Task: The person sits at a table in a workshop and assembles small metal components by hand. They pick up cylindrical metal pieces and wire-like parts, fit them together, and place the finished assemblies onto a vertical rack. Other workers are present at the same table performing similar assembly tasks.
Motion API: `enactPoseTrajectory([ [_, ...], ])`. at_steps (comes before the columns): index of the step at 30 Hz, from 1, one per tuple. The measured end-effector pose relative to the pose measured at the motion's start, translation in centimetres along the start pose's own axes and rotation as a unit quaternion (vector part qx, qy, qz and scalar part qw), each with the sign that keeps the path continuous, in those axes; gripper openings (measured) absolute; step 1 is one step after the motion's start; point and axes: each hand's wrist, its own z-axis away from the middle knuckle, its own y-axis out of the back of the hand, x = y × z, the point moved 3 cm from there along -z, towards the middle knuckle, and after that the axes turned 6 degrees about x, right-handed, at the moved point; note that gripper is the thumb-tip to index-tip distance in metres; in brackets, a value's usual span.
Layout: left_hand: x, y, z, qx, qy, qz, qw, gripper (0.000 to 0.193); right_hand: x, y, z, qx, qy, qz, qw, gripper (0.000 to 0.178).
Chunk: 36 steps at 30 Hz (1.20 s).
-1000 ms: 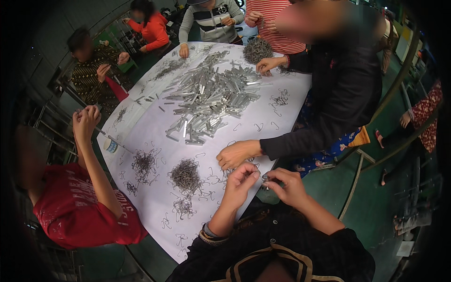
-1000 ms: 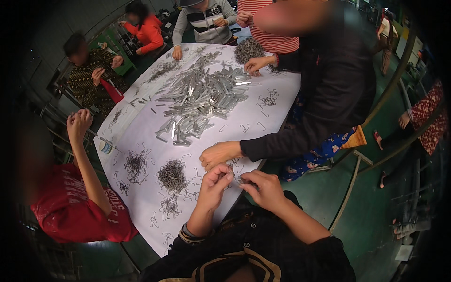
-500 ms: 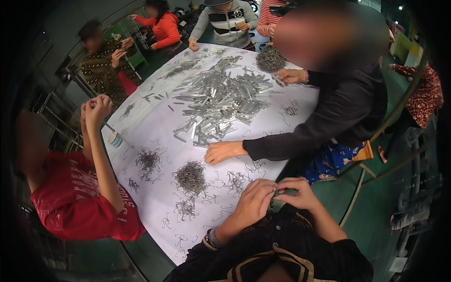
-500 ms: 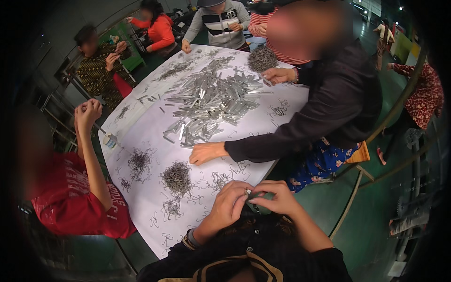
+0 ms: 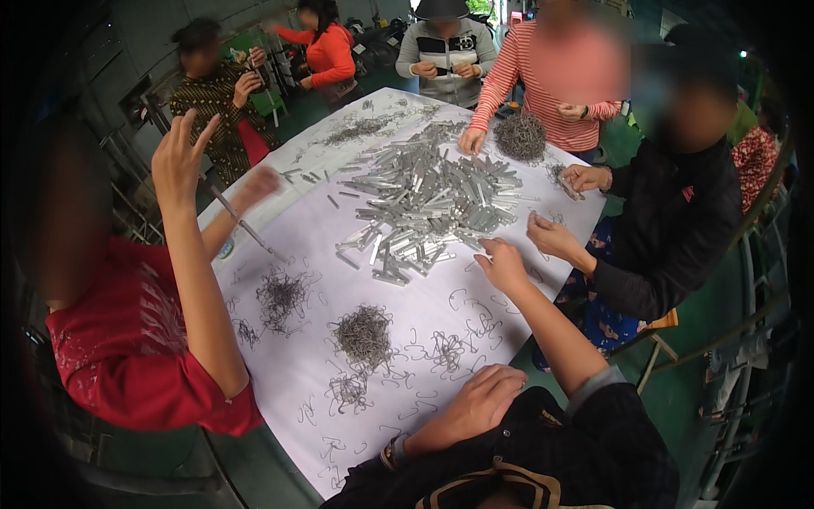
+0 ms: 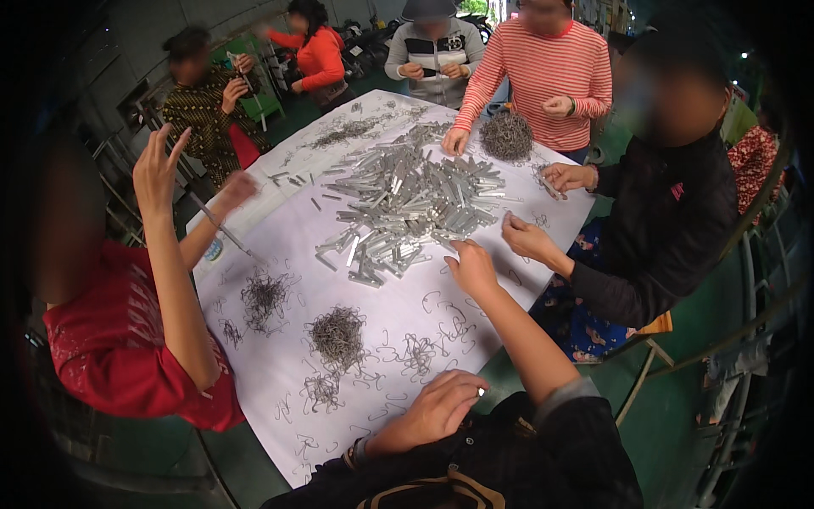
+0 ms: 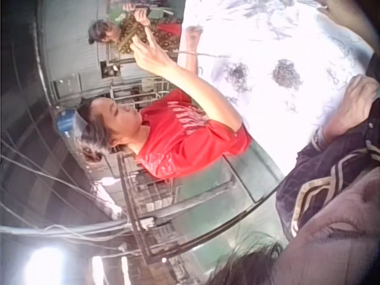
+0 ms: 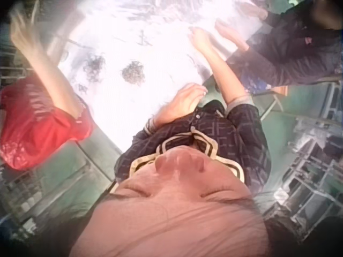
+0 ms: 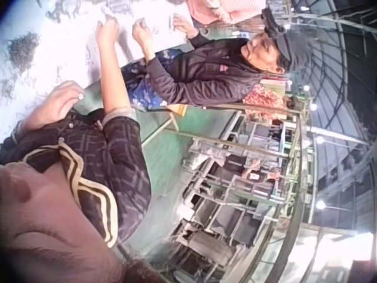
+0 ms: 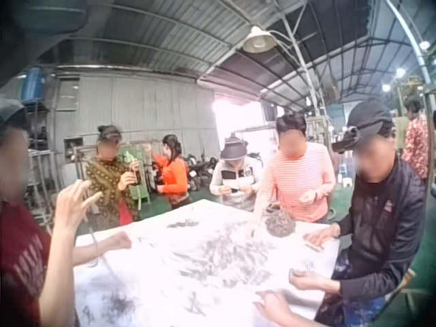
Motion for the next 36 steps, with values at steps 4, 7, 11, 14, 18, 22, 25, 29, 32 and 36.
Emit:
enactPoseTrajectory([
  [4,-0.2,0.6,0.6,0.013,0.005,0.000,1.000,0.028,2.9,-6.6,-3.1,-0.044,0.012,0.126,0.991,0.029],
  [7,-0.7,0.8,0.8,0.012,0.004,0.020,1.000,0.027,4.8,-8.2,-3.7,-0.036,0.033,0.186,0.981,0.031],
  [11,-1.2,0.6,0.8,0.009,0.015,0.024,1.000,0.026,6.5,-8.8,-4.2,-0.064,0.018,0.211,0.975,0.029],
  [14,-1.6,0.3,0.8,0.021,0.016,0.015,1.000,0.026,5.7,-7.3,-4.2,-0.109,-0.046,0.142,0.983,0.024],
  [18,-1.6,0.4,0.0,0.046,0.044,0.025,0.998,0.022,2.7,-2.3,-0.2,-0.191,-0.340,-0.412,0.824,0.016],
  [22,-1.7,0.1,-0.5,0.064,0.064,0.026,0.996,0.019,-0.8,4.4,6.0,-0.223,-0.363,-0.517,0.742,0.017],
  [25,-1.9,-0.3,-0.8,0.062,0.075,0.020,0.995,0.020,-1.0,7.7,9.7,-0.225,-0.368,-0.519,0.739,0.014],
  [29,-1.0,-1.3,-1.7,0.071,0.048,0.003,0.996,0.022,-2.7,11.5,12.6,-0.207,-0.341,-0.514,0.759,0.014],
  [32,-1.1,-2.1,-1.3,0.061,0.059,-0.002,0.996,0.017,-3.4,13.0,13.7,-0.181,-0.303,-0.494,0.795,0.014],
  [36,-0.7,-2.6,-1.4,0.044,0.064,-0.024,0.997,0.016,-3.9,14.1,14.5,-0.165,-0.290,-0.480,0.811,0.009],
])
